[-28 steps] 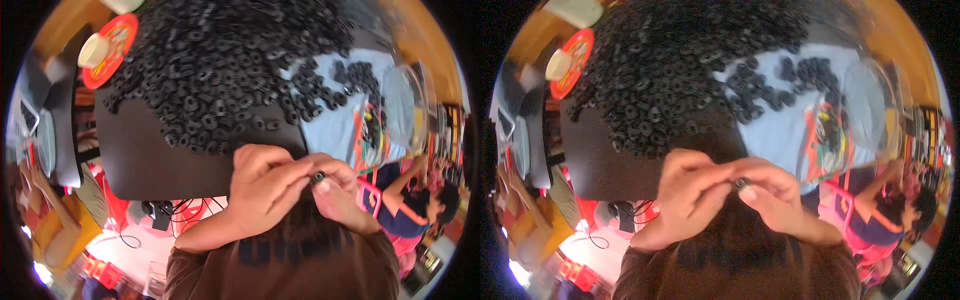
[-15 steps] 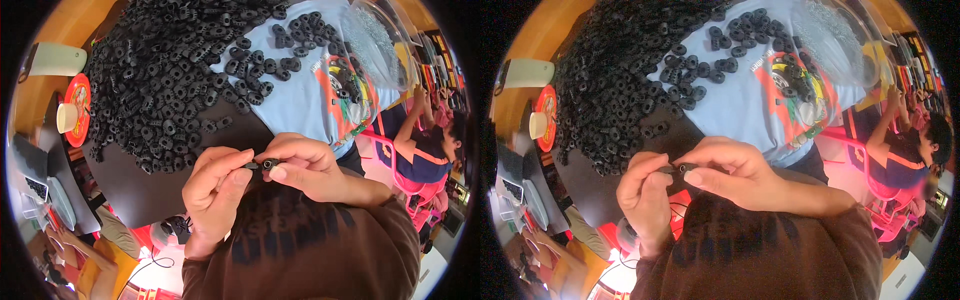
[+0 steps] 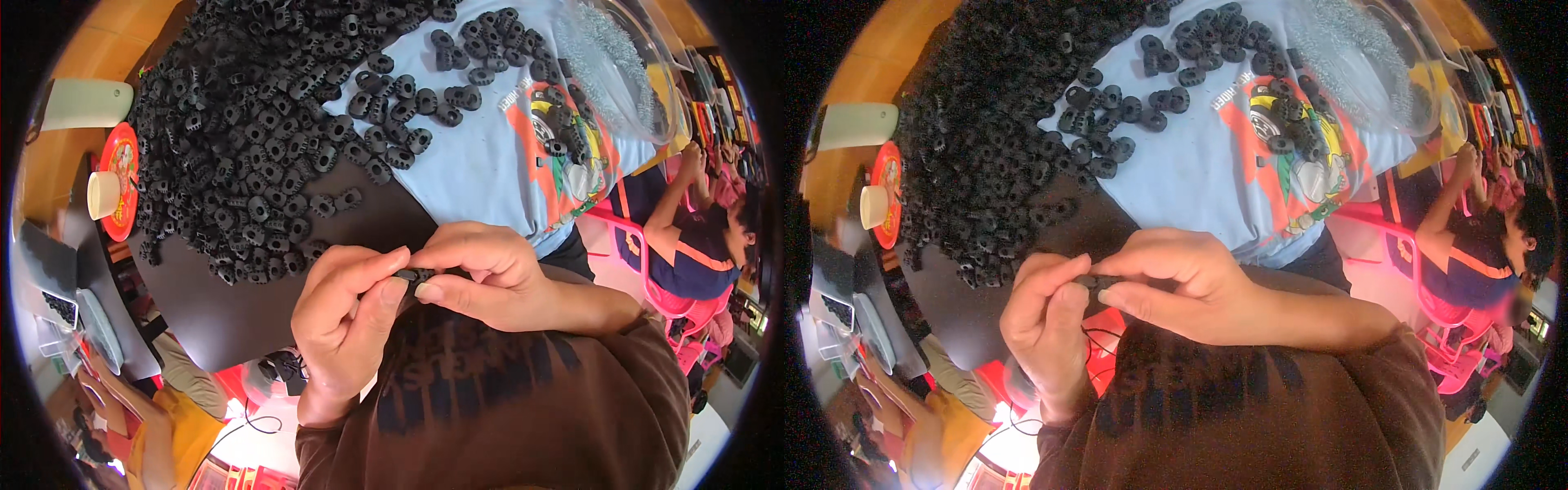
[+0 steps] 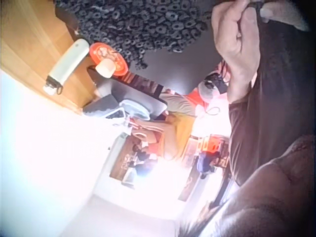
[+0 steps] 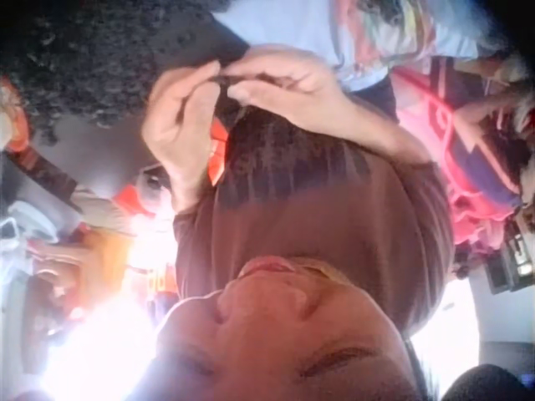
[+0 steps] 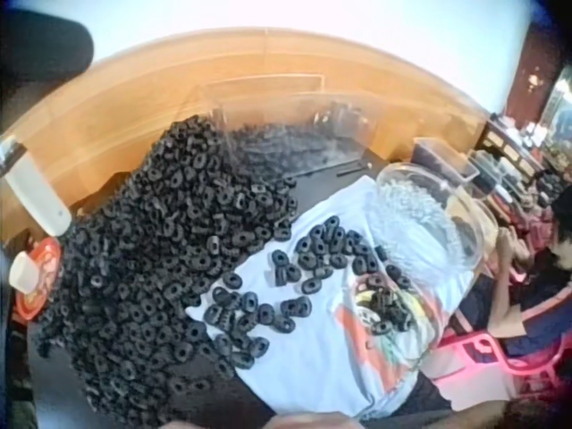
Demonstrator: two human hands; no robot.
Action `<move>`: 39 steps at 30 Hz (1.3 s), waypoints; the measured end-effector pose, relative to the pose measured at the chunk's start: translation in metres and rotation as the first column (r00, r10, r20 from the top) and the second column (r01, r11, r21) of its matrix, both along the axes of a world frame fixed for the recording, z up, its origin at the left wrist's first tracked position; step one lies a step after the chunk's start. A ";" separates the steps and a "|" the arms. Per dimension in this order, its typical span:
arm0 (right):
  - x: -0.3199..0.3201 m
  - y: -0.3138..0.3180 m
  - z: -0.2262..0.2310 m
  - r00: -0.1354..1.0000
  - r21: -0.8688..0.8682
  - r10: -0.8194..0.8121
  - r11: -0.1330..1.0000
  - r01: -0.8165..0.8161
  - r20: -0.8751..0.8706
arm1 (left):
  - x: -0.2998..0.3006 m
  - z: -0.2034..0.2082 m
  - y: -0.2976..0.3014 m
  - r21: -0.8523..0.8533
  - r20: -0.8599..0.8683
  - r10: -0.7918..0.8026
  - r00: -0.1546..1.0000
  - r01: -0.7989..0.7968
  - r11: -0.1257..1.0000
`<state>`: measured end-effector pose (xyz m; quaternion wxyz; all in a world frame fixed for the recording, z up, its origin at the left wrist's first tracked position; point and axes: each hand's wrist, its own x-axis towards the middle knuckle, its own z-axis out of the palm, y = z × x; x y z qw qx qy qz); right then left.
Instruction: The person assembles plastic cord locks by taking springs from a glass bowl and inserting them with plastic inner parts into outer plastic housings by hand.
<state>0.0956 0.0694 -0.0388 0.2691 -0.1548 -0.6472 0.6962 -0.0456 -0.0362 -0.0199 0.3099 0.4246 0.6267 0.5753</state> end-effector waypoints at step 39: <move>0.004 0.011 0.001 0.993 -0.310 0.119 0.944 -0.111 0.006 | 0.002 0.006 0.010 -0.019 -0.619 -0.091 0.780 0.101 0.995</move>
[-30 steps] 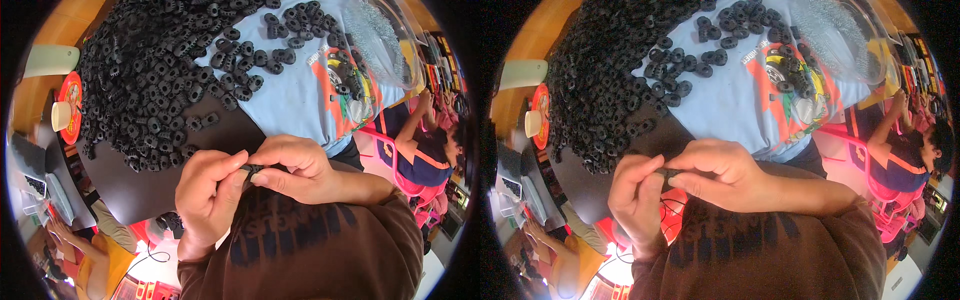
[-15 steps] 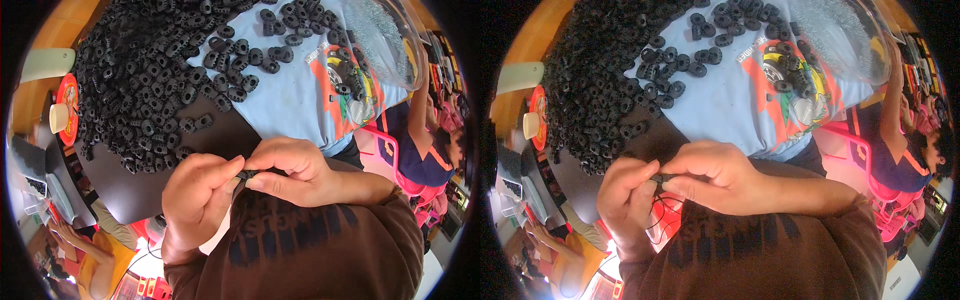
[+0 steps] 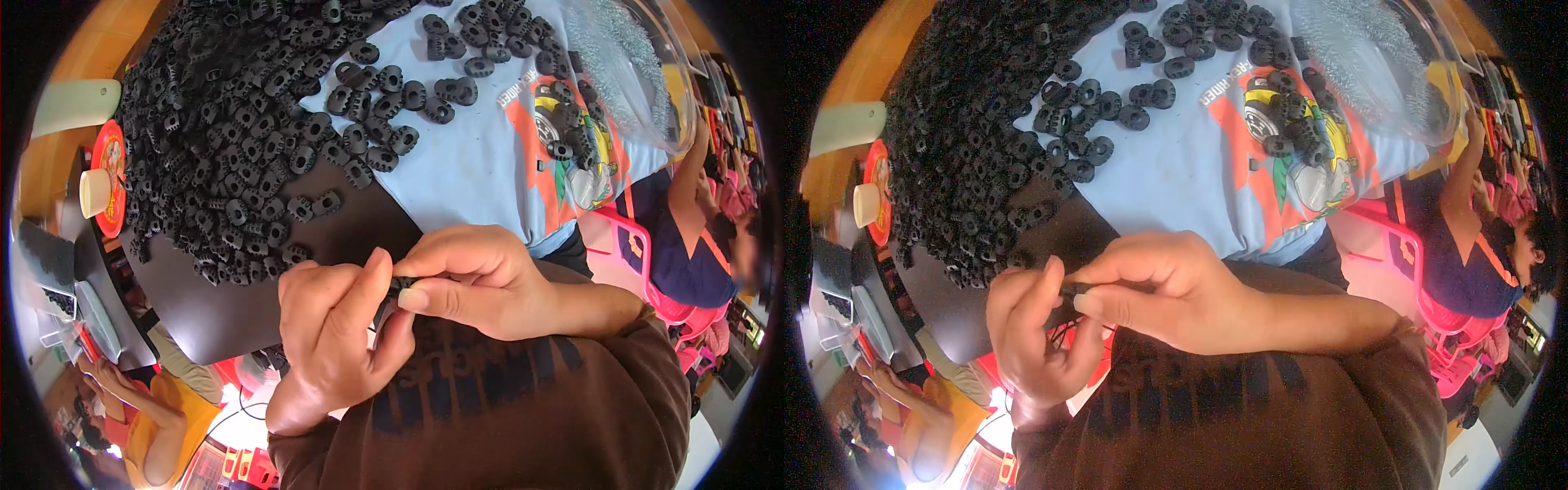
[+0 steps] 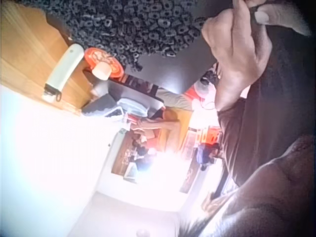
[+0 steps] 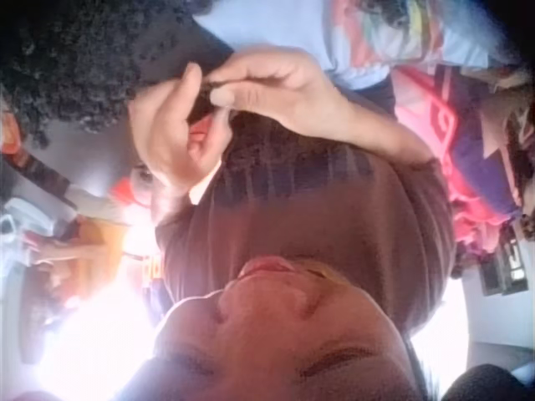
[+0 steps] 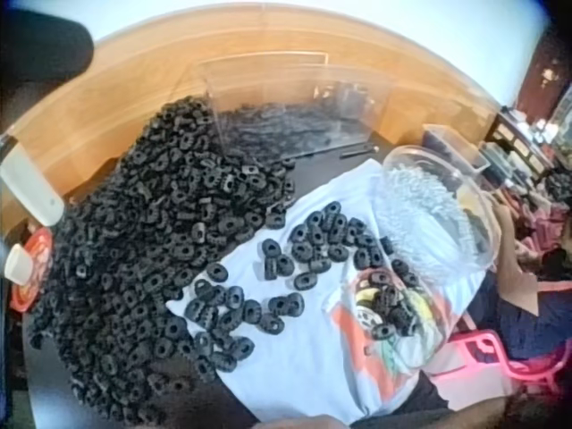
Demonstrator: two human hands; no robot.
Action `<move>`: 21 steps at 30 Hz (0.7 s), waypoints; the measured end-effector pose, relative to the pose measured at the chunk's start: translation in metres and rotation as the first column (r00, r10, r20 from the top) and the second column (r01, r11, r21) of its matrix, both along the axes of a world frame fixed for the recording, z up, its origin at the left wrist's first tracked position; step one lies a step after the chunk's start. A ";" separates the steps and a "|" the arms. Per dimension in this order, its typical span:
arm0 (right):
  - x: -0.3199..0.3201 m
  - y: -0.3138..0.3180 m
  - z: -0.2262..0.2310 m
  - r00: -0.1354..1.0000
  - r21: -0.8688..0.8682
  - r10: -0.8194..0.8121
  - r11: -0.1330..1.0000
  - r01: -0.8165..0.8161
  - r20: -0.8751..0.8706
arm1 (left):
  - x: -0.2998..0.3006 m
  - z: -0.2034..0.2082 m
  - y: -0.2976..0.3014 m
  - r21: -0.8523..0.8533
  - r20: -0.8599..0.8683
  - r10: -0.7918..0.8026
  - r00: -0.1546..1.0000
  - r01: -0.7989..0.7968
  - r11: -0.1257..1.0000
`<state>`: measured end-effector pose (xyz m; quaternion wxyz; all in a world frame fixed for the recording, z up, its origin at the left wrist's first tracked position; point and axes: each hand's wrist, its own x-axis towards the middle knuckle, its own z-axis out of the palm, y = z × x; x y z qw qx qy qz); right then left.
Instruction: The person assembles plastic cord locks by taking springs from a glass bowl and inserting them with plastic inner parts into outer plastic housings by hand.
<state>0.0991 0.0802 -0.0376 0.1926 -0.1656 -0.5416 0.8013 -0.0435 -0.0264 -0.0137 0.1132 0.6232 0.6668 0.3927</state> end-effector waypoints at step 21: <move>0.004 0.004 -0.005 0.992 -0.517 0.027 0.852 -0.087 -0.124 | 0.020 -0.016 0.016 0.170 -0.159 0.182 0.970 -0.155 0.973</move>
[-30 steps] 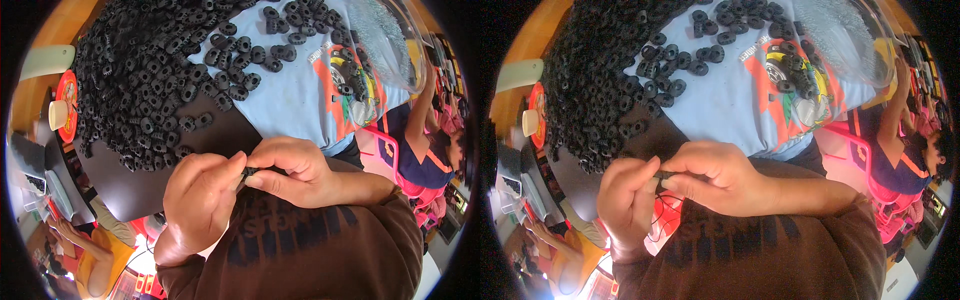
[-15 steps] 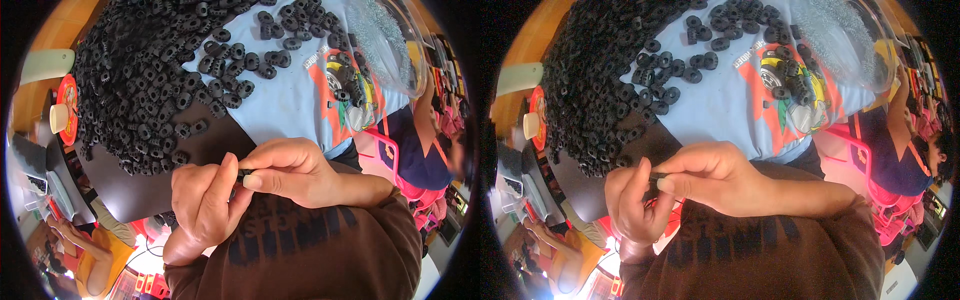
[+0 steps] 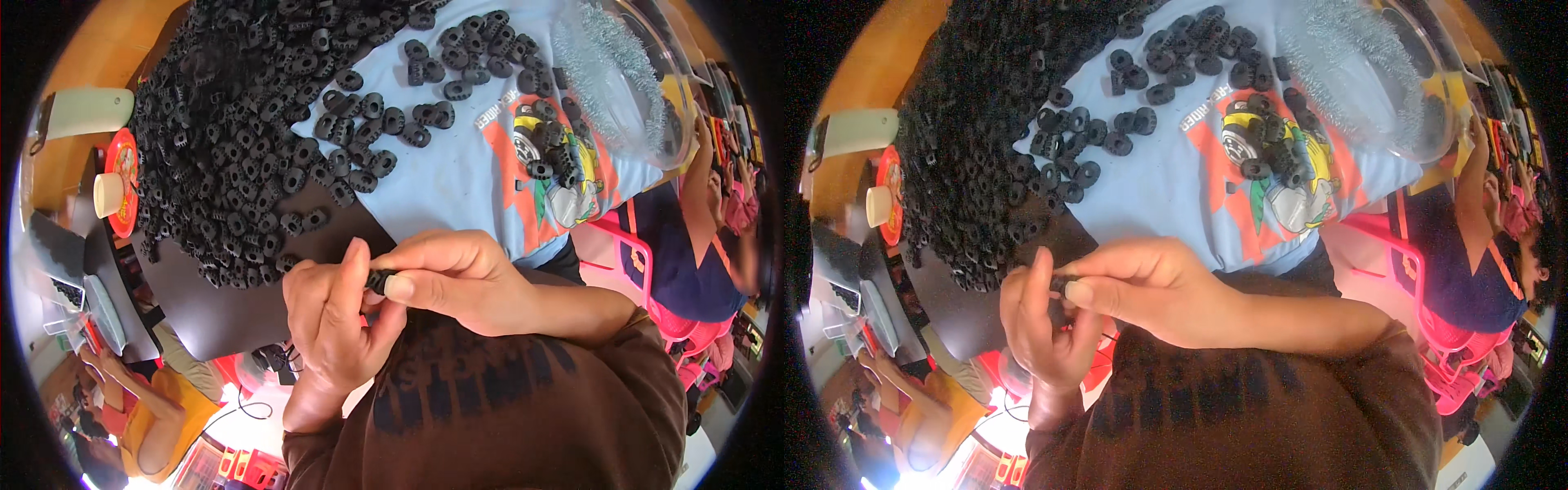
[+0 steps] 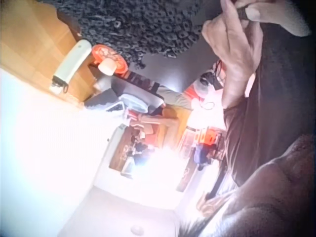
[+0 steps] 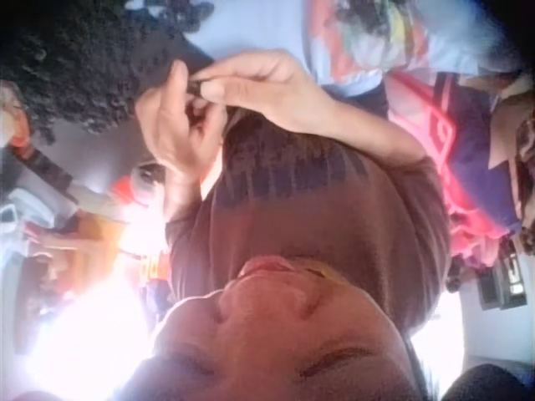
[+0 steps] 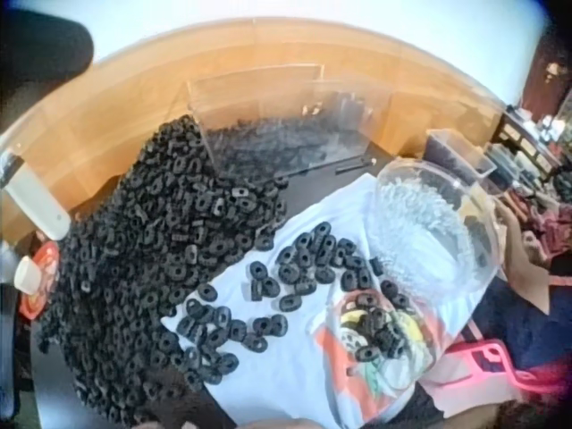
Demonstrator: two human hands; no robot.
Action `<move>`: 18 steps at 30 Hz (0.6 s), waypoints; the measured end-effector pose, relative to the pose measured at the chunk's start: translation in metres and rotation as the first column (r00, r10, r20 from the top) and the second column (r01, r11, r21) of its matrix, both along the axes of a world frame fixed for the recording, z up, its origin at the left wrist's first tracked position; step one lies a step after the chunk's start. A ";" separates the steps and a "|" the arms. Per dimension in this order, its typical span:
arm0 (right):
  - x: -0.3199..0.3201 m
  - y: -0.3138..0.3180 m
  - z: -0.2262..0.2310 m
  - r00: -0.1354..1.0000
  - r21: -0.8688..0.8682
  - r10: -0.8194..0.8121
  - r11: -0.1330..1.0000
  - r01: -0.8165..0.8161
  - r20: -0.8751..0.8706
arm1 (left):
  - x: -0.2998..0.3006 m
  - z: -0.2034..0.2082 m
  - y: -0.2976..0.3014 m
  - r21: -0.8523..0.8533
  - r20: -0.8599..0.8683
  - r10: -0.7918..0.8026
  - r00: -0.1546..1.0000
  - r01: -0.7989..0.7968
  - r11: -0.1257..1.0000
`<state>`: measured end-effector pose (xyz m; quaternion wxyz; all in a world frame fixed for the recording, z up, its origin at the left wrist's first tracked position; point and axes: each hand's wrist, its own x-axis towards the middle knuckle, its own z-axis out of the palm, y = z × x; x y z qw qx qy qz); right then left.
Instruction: The person assembles plastic cord locks by taking springs from a glass bowl and inserting them with plastic inner parts into outer plastic housings by hand.
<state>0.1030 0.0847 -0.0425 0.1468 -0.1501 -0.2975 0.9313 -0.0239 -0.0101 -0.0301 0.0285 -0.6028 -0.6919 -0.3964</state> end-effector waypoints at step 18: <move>0.002 0.013 -0.004 0.989 0.004 0.145 0.989 -0.145 -0.035 | -0.021 0.058 0.038 -0.110 -0.010 -0.003 1.000 0.002 0.994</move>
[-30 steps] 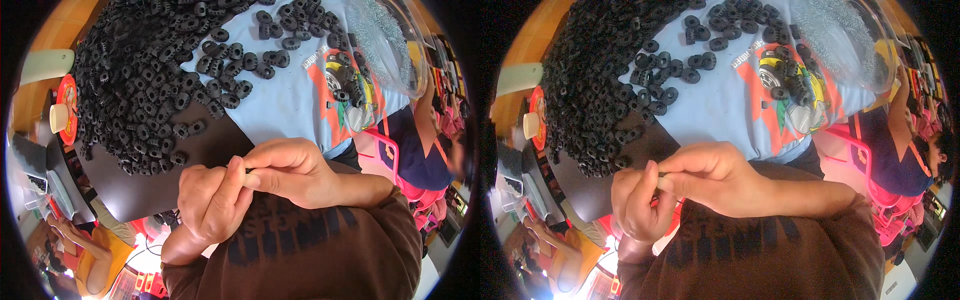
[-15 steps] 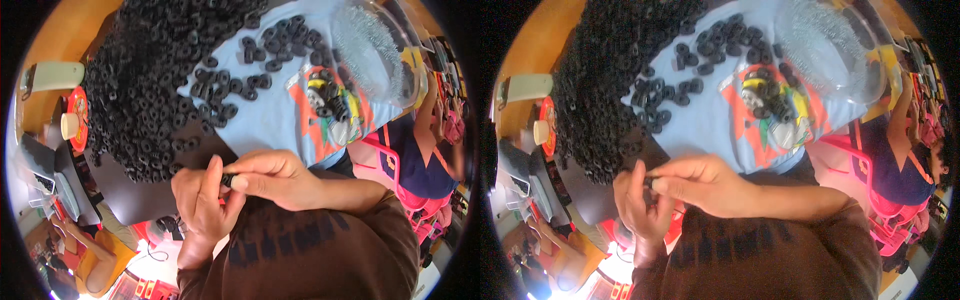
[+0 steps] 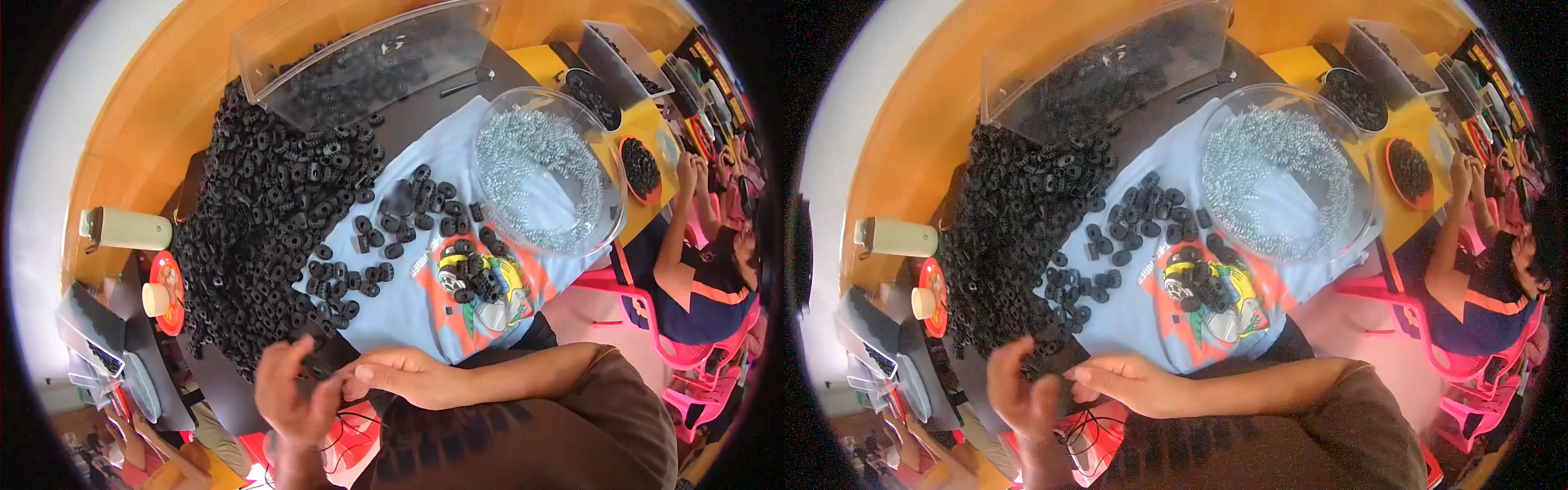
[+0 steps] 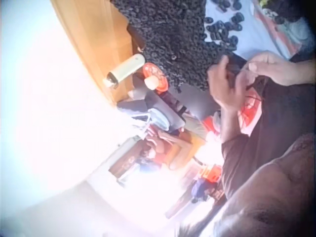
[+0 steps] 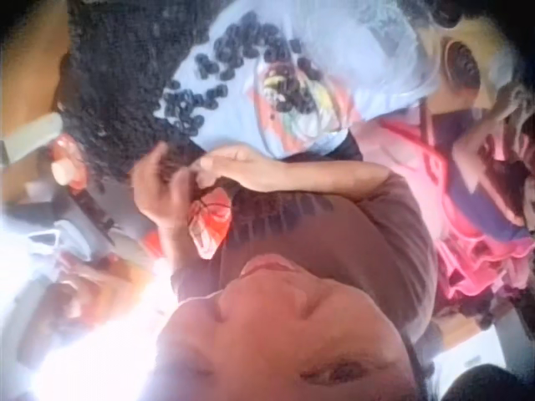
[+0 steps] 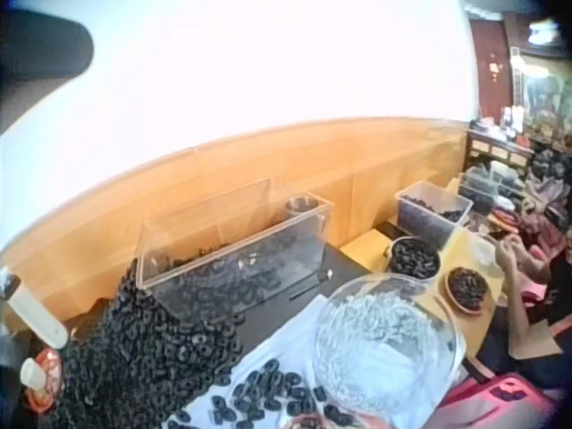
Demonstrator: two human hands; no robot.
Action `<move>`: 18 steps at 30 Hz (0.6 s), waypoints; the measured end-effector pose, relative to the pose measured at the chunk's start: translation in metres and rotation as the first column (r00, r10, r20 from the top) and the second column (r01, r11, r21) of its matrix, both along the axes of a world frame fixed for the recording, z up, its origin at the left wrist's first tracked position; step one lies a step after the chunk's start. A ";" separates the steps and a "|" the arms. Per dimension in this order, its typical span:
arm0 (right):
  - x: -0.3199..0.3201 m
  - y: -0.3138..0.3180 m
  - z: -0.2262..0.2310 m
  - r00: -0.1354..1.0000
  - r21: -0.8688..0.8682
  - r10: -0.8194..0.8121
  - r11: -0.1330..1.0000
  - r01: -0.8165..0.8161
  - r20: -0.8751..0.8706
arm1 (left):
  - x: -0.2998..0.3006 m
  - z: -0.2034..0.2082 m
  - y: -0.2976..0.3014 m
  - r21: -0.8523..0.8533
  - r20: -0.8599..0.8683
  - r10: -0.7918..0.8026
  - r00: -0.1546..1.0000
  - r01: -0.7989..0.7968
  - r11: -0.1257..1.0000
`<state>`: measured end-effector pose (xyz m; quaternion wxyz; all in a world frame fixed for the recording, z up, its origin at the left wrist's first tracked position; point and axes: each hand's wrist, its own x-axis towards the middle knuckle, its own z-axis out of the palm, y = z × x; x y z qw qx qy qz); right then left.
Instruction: The person assembles plastic cord locks by taking springs from a glass bowl and inserting them with plastic inner parts into outer plastic housings by hand.
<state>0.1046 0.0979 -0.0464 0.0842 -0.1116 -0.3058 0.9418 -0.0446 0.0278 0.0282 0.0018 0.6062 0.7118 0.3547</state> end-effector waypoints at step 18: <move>0.008 0.010 0.004 0.998 0.212 0.044 0.976 -0.053 0.047 | -0.084 0.045 0.061 -0.070 0.106 0.052 0.993 -0.045 0.997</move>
